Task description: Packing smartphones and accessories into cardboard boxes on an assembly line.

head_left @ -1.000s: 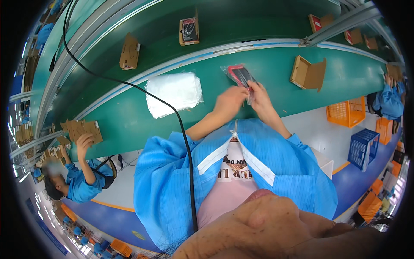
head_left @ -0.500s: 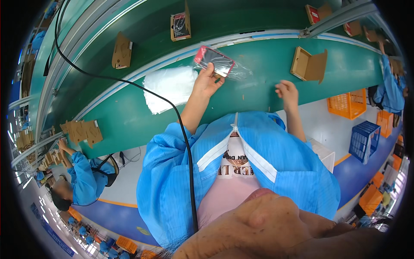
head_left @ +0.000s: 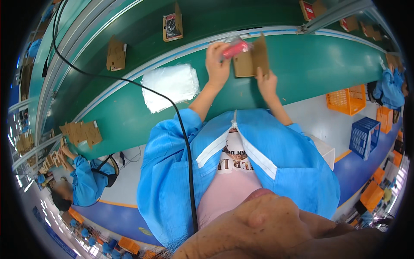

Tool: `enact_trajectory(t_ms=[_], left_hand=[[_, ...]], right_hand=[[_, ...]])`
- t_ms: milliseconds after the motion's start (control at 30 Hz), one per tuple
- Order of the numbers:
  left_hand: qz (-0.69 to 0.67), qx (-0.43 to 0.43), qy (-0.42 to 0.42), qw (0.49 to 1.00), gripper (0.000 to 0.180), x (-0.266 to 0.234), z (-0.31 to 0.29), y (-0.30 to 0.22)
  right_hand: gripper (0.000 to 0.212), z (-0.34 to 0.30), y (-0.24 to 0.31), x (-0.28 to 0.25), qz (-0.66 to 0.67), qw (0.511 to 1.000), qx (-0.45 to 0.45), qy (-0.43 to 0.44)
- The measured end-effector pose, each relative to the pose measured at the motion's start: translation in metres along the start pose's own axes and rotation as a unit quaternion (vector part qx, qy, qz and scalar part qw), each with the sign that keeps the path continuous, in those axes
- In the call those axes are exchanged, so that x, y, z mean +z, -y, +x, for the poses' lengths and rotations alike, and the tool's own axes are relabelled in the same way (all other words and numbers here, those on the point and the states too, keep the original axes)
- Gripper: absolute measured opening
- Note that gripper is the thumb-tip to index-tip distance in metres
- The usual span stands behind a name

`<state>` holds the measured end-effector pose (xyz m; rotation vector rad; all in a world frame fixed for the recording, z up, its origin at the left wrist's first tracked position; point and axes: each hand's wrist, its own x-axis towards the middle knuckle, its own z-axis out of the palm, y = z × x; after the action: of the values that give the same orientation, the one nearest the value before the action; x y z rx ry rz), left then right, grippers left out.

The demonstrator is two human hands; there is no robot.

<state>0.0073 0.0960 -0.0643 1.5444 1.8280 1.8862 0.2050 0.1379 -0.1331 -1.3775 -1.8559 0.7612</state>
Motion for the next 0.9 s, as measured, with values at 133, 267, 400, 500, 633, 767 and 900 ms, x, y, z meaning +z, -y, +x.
enact_trajectory(t_ms=[133,267,400,500,633,767,900], left_hand=[[0.054,-0.090,0.107,0.989,0.024,0.000,-0.050,0.024],[0.150,-0.087,0.150,0.973,0.022,-0.002,-0.052,0.022],[0.248,-0.192,0.222,0.923,0.030,-0.001,-0.040,0.023],[0.389,-0.063,0.214,0.894,0.036,0.001,-0.038,0.018],[0.391,0.052,0.208,0.895,0.046,-0.003,-0.037,0.029],[0.413,0.137,0.264,0.861,0.043,-0.005,-0.039,0.044],[0.381,0.080,0.279,0.878,0.042,-0.007,-0.032,0.033]], right_hand=[[0.015,-0.010,0.043,0.015,0.041,0.995,-0.029,0.090],[0.016,-0.009,0.042,0.017,0.003,0.994,-0.055,0.093],[0.017,-0.008,0.043,0.017,-0.001,0.994,-0.044,0.102],[0.017,-0.007,0.042,0.018,0.025,0.993,-0.037,0.110],[0.017,-0.006,0.044,0.017,0.014,0.991,-0.026,0.127],[0.017,-0.005,0.052,0.015,0.002,0.991,-0.060,0.121],[0.015,-0.001,0.046,0.014,0.026,0.990,-0.043,0.135]])
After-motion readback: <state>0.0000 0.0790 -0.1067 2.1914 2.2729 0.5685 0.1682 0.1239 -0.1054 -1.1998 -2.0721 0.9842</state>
